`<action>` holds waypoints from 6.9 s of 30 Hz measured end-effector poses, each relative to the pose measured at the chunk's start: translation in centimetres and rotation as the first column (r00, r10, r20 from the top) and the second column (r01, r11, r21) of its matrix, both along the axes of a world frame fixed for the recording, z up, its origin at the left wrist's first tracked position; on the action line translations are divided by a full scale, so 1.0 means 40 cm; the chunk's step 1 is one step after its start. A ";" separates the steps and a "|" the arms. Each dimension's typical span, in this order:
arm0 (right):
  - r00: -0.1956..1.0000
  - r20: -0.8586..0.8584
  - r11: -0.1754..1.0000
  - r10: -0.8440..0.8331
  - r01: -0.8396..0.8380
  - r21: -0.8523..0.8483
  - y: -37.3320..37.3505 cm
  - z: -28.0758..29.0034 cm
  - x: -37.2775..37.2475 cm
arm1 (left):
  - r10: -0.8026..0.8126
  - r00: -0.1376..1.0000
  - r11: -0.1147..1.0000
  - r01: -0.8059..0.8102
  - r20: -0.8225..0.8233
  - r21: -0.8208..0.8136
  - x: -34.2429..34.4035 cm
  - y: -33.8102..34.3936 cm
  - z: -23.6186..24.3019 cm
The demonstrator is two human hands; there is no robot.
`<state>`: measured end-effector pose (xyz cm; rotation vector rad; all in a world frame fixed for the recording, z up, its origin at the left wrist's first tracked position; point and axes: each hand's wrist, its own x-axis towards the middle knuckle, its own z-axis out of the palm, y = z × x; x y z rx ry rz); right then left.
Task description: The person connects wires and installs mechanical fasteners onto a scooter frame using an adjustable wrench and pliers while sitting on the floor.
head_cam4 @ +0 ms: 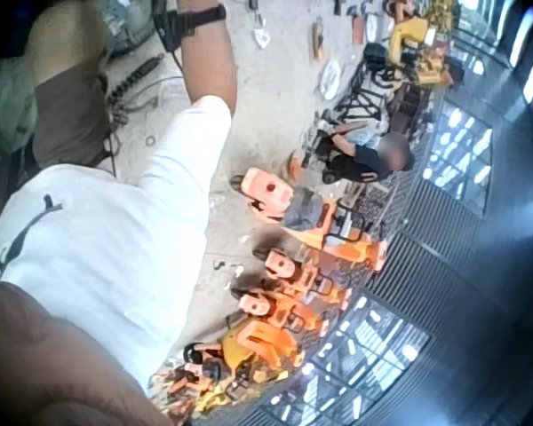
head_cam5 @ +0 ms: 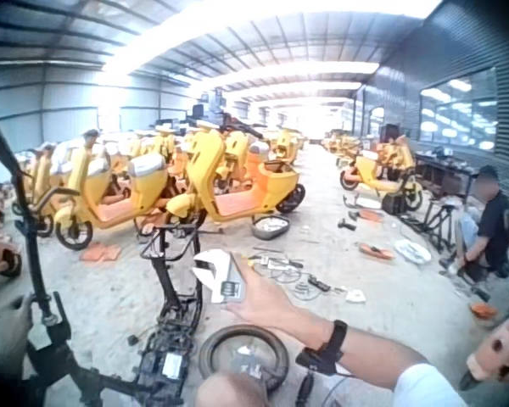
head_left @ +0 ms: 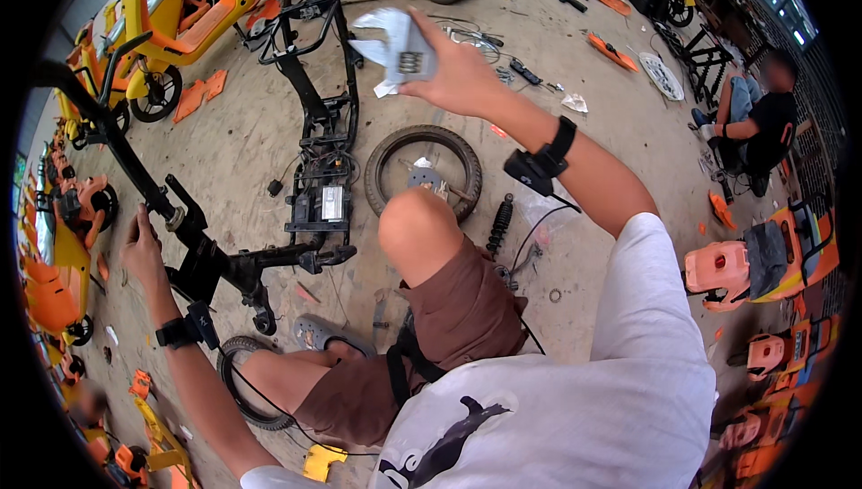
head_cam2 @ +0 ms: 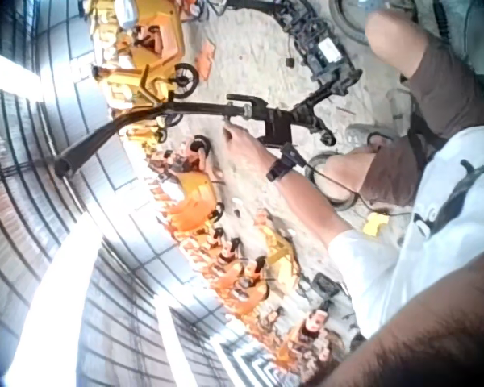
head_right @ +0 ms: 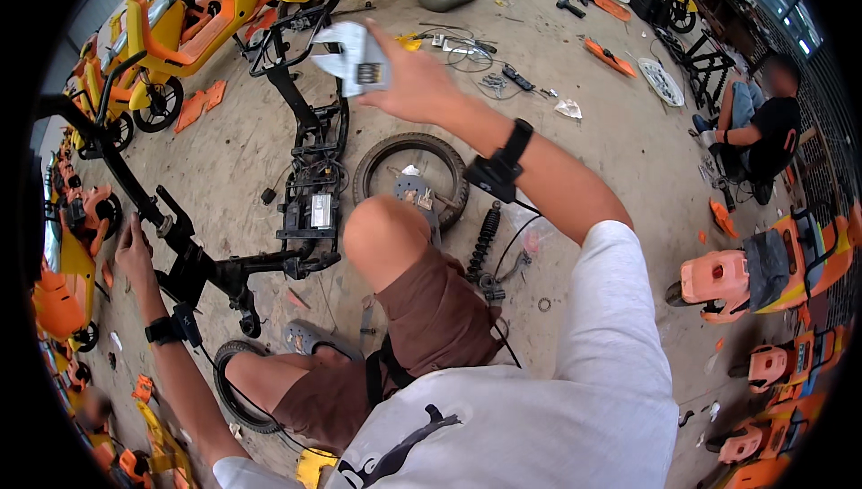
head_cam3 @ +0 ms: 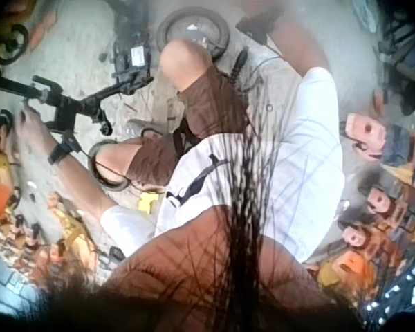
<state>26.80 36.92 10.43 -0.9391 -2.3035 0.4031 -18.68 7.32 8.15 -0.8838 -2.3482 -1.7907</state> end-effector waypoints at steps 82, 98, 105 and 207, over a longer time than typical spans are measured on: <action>0.635 0.201 0.242 -0.746 0.540 -0.806 -0.013 -1.305 0.365 | -0.034 0.994 0.999 0.035 0.102 -0.012 -0.086 -0.075 0.010; 0.418 0.713 0.190 -0.563 0.905 -0.380 0.313 -1.270 0.318 | -0.084 0.926 0.902 -0.086 -0.368 -0.423 -0.138 -0.213 0.030; 0.374 0.604 0.125 -0.704 0.902 -0.412 0.321 -1.321 0.465 | -0.050 0.998 0.991 0.055 0.042 -0.121 0.006 0.000 0.023; 0.697 -0.428 0.814 0.576 -0.535 0.226 -0.265 -0.149 -0.764 | -0.102 0.993 0.987 0.108 0.059 -0.120 0.043 0.028 0.011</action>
